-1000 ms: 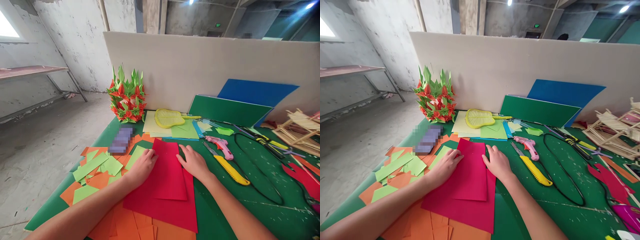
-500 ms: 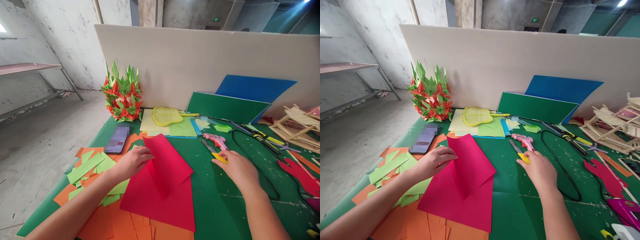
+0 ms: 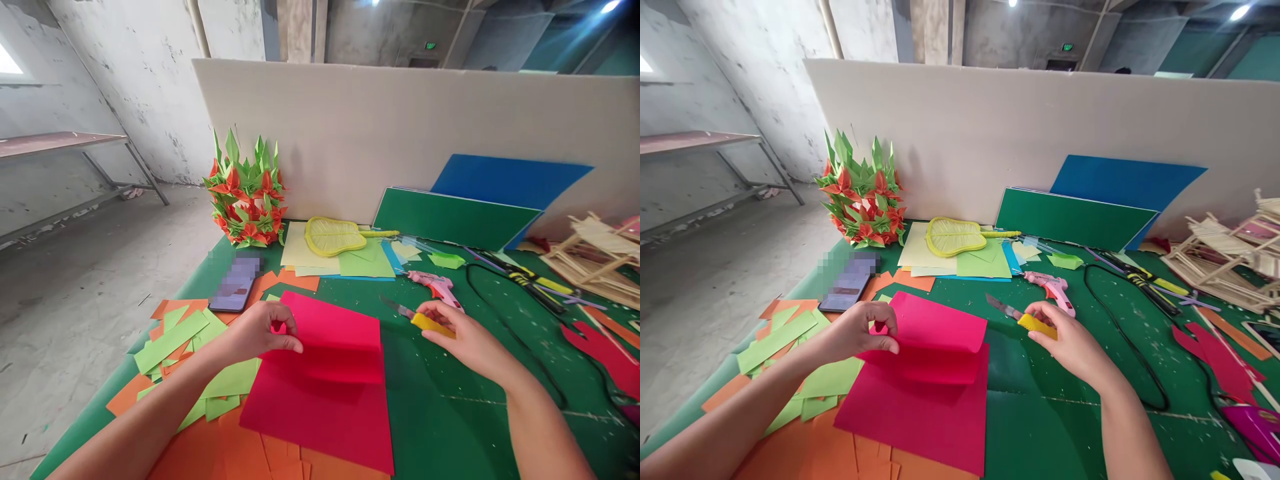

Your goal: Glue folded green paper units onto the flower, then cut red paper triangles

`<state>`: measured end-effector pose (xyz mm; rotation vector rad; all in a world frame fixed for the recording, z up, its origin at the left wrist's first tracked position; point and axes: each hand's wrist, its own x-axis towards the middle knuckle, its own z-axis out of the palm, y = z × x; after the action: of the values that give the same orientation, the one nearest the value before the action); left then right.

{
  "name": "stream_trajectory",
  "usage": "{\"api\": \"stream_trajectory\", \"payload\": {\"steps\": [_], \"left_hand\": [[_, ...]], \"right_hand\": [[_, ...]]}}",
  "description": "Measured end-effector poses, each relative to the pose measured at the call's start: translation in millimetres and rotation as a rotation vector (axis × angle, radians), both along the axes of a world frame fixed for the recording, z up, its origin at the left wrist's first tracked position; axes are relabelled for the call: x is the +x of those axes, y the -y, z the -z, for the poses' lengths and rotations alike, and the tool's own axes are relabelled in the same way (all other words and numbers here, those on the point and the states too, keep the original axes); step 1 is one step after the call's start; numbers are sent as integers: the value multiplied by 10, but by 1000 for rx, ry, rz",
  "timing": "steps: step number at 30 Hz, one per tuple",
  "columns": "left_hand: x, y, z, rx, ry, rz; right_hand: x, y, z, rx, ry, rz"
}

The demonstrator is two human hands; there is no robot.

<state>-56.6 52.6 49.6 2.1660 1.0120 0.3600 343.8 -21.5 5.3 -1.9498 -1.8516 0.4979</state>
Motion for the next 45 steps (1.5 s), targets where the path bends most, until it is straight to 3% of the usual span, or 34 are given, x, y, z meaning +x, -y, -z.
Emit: {"api": "stream_trajectory", "payload": {"steps": [4, 12, 19, 22, 26, 29, 33, 45], "left_hand": [[-4, -27, 44, -179, 51, -54], [29, 5, 67, -144, -33, -41], [14, 30, -64, -137, -13, 207], [96, 40, -62, -60, 9, 198], [364, 151, 24, 135, 4, 207], [601, 279, 126, 254, -112, 278], [820, 380, 251, 344, -234, 275], [870, 387, 438, 400, -245, 260]], "right_hand": [[-30, 41, -142, -127, -325, -142], [-142, 115, -268, -275, -204, -299], [-292, 63, -232, -268, -148, -264], [-302, 66, -227, -276, -143, -262], [-325, 82, -246, -289, -142, -288], [-347, 88, -254, -271, -137, -304], [-386, 79, -240, -256, -101, -295], [-328, 79, -250, -233, -109, -284]]}}
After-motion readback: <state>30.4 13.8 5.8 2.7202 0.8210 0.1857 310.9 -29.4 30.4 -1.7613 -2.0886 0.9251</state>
